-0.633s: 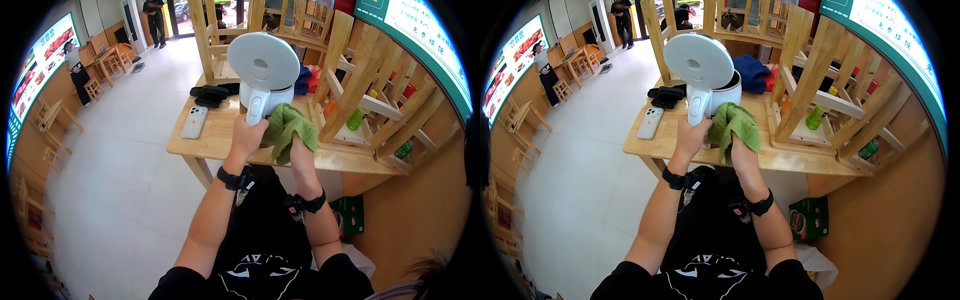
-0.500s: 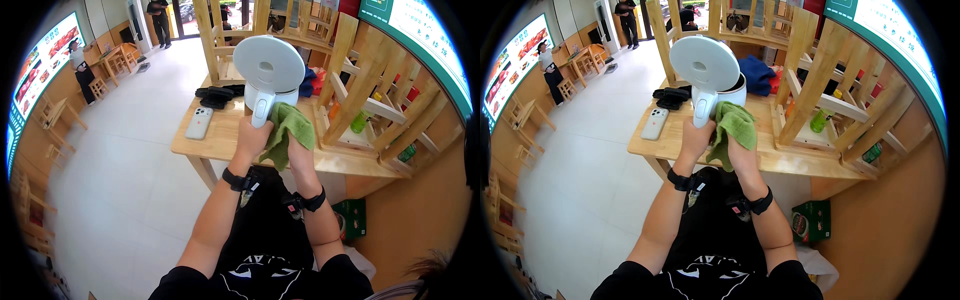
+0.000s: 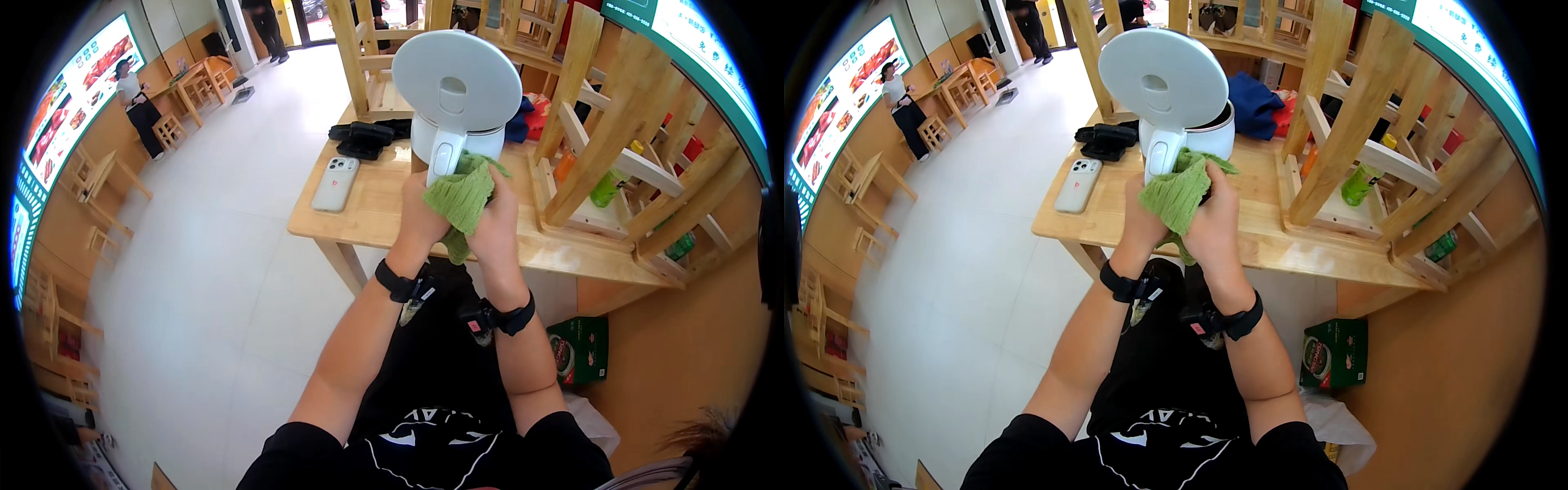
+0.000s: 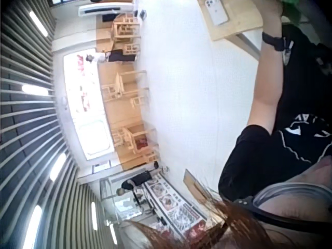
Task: The person wipes the exterior and interior of a white kettle with a green cloth while sitting at a table in a restaurant dining area.
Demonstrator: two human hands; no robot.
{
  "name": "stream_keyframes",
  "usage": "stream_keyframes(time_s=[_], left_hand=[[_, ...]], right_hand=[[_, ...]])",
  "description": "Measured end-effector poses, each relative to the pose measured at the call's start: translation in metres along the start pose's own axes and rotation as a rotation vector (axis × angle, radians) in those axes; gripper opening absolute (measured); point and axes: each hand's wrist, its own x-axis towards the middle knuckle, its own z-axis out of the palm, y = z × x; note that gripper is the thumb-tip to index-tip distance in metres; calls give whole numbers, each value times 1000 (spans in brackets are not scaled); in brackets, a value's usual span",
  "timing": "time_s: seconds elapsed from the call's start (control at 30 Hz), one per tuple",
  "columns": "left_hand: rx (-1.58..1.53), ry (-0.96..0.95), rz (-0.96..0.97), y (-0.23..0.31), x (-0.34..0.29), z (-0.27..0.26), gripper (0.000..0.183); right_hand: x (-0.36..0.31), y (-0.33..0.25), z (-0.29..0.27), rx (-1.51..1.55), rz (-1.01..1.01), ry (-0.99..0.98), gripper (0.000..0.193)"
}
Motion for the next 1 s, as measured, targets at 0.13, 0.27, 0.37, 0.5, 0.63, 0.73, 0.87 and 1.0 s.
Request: stream_keyframes(time_s=[0.13, 0.27, 0.37, 0.5, 0.63, 0.73, 0.87, 1.0], left_hand=[[62, 13, 68, -7, 2, 3, 14], [-159, 42, -102, 3, 2, 5, 14], [-89, 58, 27, -7, 3, 4, 14], [92, 22, 156, -15, 4, 1, 16], [78, -20, 119, -22, 1, 1, 19], [98, 38, 172, -18, 5, 3, 20], [215, 88, 299, -13, 9, 4, 19], [66, 66, 226, -15, 7, 6, 17]], right_hand=[[14, -1, -6, -214, 3, 10, 30], [36, -4, -11, -330, 149, 3, 32], [30, -1, -8, -523, 27, -14, 32], [16, -10, -5, -466, 75, -21, 35], [11, 5, -7, -209, 55, -4, 34], [14, 6, -1, -225, 61, 36, 34], [17, 4, 3, -325, 80, 75, 32], [13, 20, 1, -143, 71, 19, 28]])
